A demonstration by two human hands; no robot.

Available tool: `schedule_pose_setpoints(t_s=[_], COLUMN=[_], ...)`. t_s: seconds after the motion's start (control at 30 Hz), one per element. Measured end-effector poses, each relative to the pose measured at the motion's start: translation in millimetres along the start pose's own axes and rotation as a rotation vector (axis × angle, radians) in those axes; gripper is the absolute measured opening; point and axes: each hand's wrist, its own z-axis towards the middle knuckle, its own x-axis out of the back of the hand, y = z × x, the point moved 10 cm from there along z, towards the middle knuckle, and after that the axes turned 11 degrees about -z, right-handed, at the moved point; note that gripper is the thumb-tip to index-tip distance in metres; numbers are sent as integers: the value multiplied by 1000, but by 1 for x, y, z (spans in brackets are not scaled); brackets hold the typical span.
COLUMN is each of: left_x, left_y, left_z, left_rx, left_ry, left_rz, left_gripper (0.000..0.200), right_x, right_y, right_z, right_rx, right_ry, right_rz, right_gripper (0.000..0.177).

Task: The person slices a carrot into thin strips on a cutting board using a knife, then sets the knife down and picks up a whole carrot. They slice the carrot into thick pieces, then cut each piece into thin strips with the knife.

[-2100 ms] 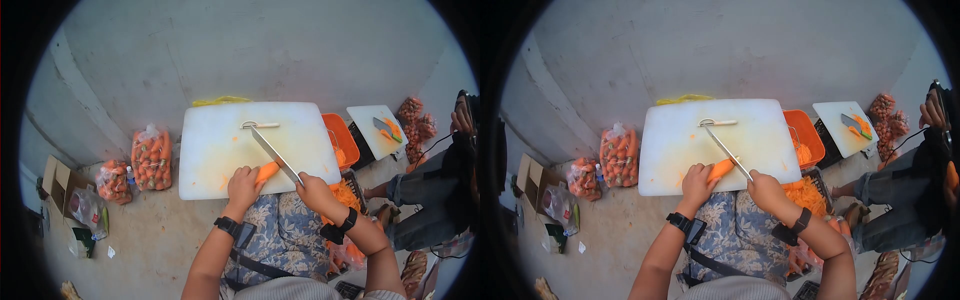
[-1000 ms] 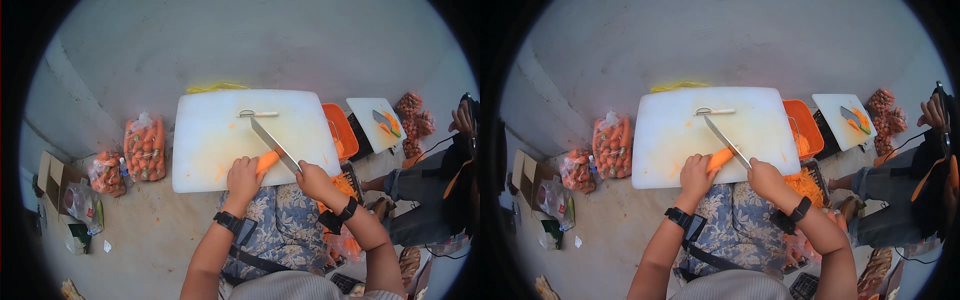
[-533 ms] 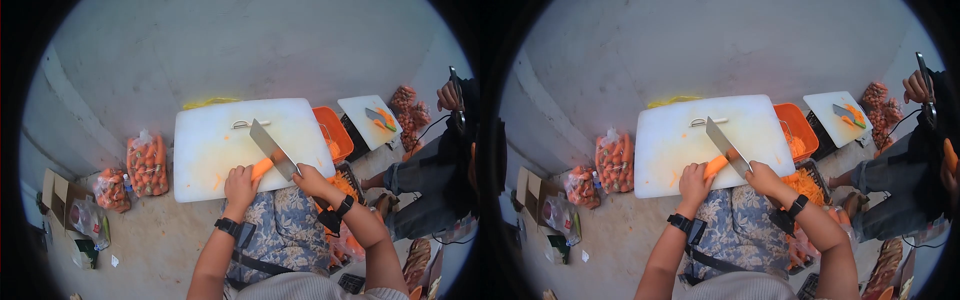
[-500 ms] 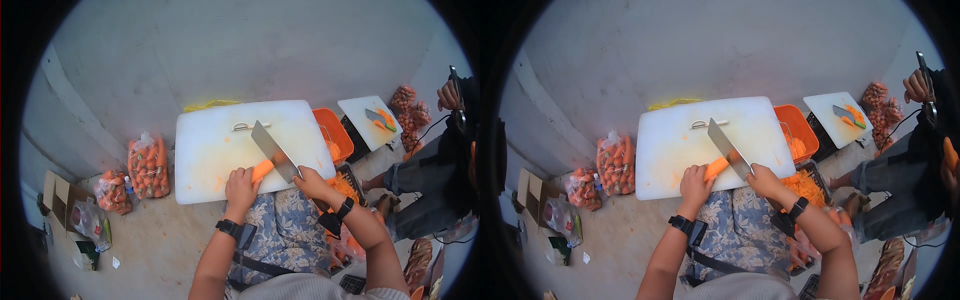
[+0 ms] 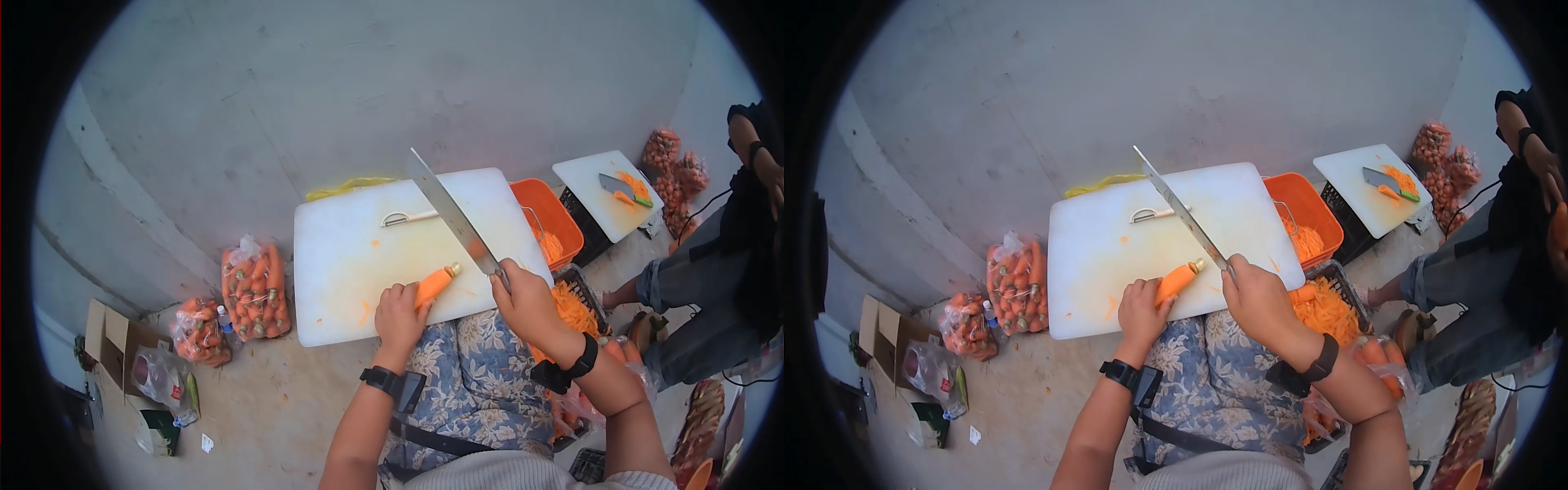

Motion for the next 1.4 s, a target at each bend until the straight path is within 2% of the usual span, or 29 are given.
schedule_pose_setpoints(t_s=[0.1, 0.2, 0.27, 0.4, 0.8, 0.93, 1.0, 1.07, 1.17, 1.27, 1.4], left_x=[1, 1, -3, -1, -3, -2, -2, -4, -5, -5, -4], left_y=[-1, -2, 1, 1, -3, -1, 0, -1, -4, -3, -2], left_z=[1, 4, -4, 6, 3, 5, 8, 8, 9, 7, 4], left_rx=[4, 21, 33, 35, 40, 33, 43, 45, 68, 50, 48], left_ry=[-3, -9, -51, -23, 8, 26, 6, -21, 6, 18, 28], left_rz=[-8, -6, 6, 11, 37, 37, 30, 39, 79, 97, 100], left_gripper=[37, 38, 39, 38, 37, 37, 37, 37, 37, 36, 37], right_x=[19, -17, -89, -91, -93, -92, -94, -97, -97, -102, -107], right_y=[-21, -4, 26, 24, 21, 25, 23, 13, 10, 20, 29], right_z=[-1, 2, -2, 8, 23, 13, 15, 21, 26, 19, 11], right_rx=[90, 18, 30, 19, -3, -36, -106, -60, -63, -88, -145], right_ry=[104, -39, -316, -377, -415, -338, -365, -468, -497, -389, -343], right_rz=[-70, -51, -208, -242, -242, -215, -240, -232, -209, -136, -86], right_gripper=[15, 16, 17, 17, 15, 14, 15, 15, 15, 16, 18])
